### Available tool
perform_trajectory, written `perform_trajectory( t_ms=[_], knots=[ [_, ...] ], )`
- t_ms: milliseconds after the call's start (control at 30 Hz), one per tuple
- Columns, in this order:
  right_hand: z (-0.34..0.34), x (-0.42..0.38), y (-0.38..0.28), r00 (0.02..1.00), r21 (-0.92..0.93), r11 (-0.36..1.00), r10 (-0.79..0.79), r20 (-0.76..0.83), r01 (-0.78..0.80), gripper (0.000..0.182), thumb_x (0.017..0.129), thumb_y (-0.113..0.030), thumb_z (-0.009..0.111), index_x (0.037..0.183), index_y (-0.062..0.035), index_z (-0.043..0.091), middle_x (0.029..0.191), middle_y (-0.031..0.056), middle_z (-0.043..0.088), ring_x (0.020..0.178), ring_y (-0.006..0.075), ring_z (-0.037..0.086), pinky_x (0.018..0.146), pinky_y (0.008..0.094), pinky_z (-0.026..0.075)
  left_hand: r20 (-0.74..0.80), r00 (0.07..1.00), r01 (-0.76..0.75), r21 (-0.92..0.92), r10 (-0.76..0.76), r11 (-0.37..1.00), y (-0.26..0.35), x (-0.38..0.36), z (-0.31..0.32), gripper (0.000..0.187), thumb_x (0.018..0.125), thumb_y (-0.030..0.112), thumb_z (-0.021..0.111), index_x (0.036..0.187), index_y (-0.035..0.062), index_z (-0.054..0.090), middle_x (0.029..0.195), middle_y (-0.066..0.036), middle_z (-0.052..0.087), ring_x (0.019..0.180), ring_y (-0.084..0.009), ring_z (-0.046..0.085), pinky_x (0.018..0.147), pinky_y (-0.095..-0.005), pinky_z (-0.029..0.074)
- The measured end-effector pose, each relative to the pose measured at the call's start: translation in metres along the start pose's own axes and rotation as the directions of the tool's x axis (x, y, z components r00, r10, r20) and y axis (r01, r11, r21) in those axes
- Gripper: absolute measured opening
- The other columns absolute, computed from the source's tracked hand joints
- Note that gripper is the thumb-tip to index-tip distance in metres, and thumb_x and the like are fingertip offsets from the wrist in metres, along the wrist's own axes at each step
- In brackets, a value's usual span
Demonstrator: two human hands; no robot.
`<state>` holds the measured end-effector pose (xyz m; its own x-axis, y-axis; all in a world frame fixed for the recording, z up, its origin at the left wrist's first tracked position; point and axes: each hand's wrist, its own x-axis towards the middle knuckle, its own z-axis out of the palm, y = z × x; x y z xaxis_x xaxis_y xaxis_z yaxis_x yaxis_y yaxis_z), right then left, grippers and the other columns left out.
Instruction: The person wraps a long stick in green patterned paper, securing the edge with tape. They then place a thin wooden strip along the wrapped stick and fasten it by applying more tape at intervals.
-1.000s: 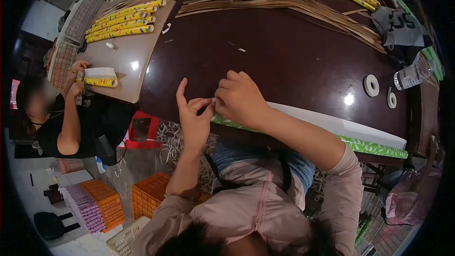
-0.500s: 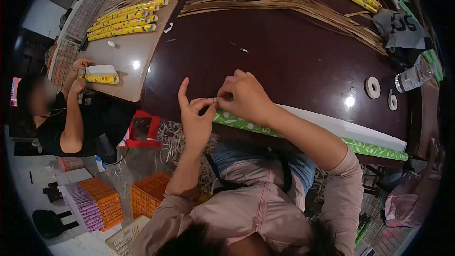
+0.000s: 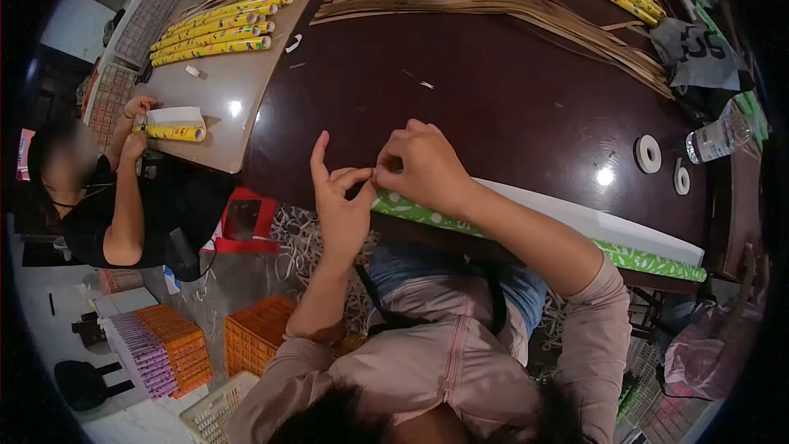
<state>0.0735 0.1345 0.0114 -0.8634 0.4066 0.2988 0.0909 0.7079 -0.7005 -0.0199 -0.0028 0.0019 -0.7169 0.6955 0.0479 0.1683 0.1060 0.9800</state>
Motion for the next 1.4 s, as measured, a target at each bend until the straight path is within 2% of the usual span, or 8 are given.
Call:
perform_trajectory(
  t_ms=[233,300,500,733,833,900,1100,1400],
  knots=[
    [-0.001,0.002,0.005,0.998,0.135,0.989,0.059,0.021,-0.062,0.012,0.072,-0.016,0.072,0.075,-0.0039,0.072,0.075,0.0073,0.065,0.072,0.0237,0.055,0.076,0.0358,0.046,0.008,1.0,0.003,0.026,-0.003,1.0,0.003,0.0,0.0,0.087,0.084,-0.007,0.066,0.153,0.0088,0.016,0.088,-0.008,0.07,0.094,-0.0122,0.06,0.093,-0.0294,0.045],
    [-0.002,0.004,0.006,0.994,0.159,0.983,0.083,0.072,-0.094,0.019,0.074,-0.022,0.071,0.078,-0.0044,0.074,0.076,0.0093,0.065,0.079,0.026,0.056,0.08,0.0393,0.046,0.007,1.0,0.011,0.016,-0.011,1.0,0.004,0.0,0.0,0.086,0.084,-0.006,0.066,0.153,0.0086,0.016,0.088,-0.008,0.071,0.094,-0.0121,0.06,0.093,-0.0297,0.044],
    [-0.012,-0.001,0.008,0.995,0.185,0.98,0.056,0.078,-0.07,0.02,0.076,-0.024,0.072,0.082,-0.0056,0.074,0.078,0.0102,0.066,0.079,0.0259,0.059,0.079,0.0386,0.048,0.007,0.999,0.041,-0.018,-0.041,0.999,0.006,0.001,0.0,0.083,0.086,-0.004,0.065,0.152,0.0072,0.016,0.085,-0.007,0.069,0.091,-0.0113,0.061,0.092,-0.029,0.044],
    [-0.014,0.0,0.008,0.99,0.174,0.979,0.084,0.117,-0.104,0.021,0.077,-0.027,0.073,0.082,-0.0065,0.074,0.078,0.0105,0.067,0.081,0.0261,0.06,0.081,0.0393,0.048,-0.017,0.999,0.032,0.103,-0.031,0.994,0.012,0.003,0.005,0.082,0.086,-0.004,0.064,0.152,0.0078,0.017,0.085,-0.006,0.068,0.09,-0.011,0.061,0.093,-0.0301,0.044],
    [-0.014,-0.001,0.008,0.995,0.065,0.998,0.011,0.098,-0.017,0.017,0.076,-0.022,0.073,0.083,-0.0061,0.074,0.079,0.0059,0.066,0.082,0.0234,0.059,0.077,0.0363,0.047,-0.023,0.999,0.025,0.083,-0.024,0.996,0.006,0.004,0.005,0.082,0.086,-0.005,0.064,0.152,0.0084,0.017,0.085,-0.005,0.067,0.09,-0.0108,0.061,0.095,-0.0306,0.044],
    [-0.012,-0.003,0.006,0.994,-0.081,0.992,-0.098,0.039,0.101,0.013,0.076,-0.019,0.073,0.08,-0.0073,0.074,0.077,0.0036,0.065,0.08,0.0215,0.056,0.075,0.0348,0.044,-0.021,1.0,0.014,0.059,-0.013,0.998,0.004,0.004,0.004,0.082,0.086,-0.005,0.063,0.152,0.0086,0.017,0.085,-0.005,0.067,0.09,-0.0106,0.061,0.095,-0.0309,0.043],
    [-0.007,-0.001,0.008,0.968,-0.169,0.956,-0.248,-0.035,0.239,0.01,0.072,-0.016,0.073,0.077,-0.0082,0.072,0.076,0.0007,0.062,0.077,0.0193,0.051,0.07,0.0339,0.039,-0.003,1.0,0.026,-0.004,-0.026,1.0,0.006,0.002,0.003,0.085,0.084,-0.009,0.063,0.153,0.0089,0.015,0.088,-0.007,0.066,0.091,-0.0113,0.061,0.094,-0.029,0.045],
    [-0.001,0.002,0.004,0.894,-0.318,0.857,-0.445,-0.056,0.407,0.007,0.069,-0.013,0.072,0.07,-0.0077,0.067,0.072,0.0018,0.057,0.077,0.019,0.052,0.07,0.0335,0.04,-0.016,1.0,-0.009,0.045,0.01,0.999,0.005,0.001,0.004,0.086,0.083,-0.011,0.062,0.153,0.0079,0.015,0.088,-0.006,0.067,0.092,-0.0119,0.06,0.093,-0.0288,0.045]
  ],
)
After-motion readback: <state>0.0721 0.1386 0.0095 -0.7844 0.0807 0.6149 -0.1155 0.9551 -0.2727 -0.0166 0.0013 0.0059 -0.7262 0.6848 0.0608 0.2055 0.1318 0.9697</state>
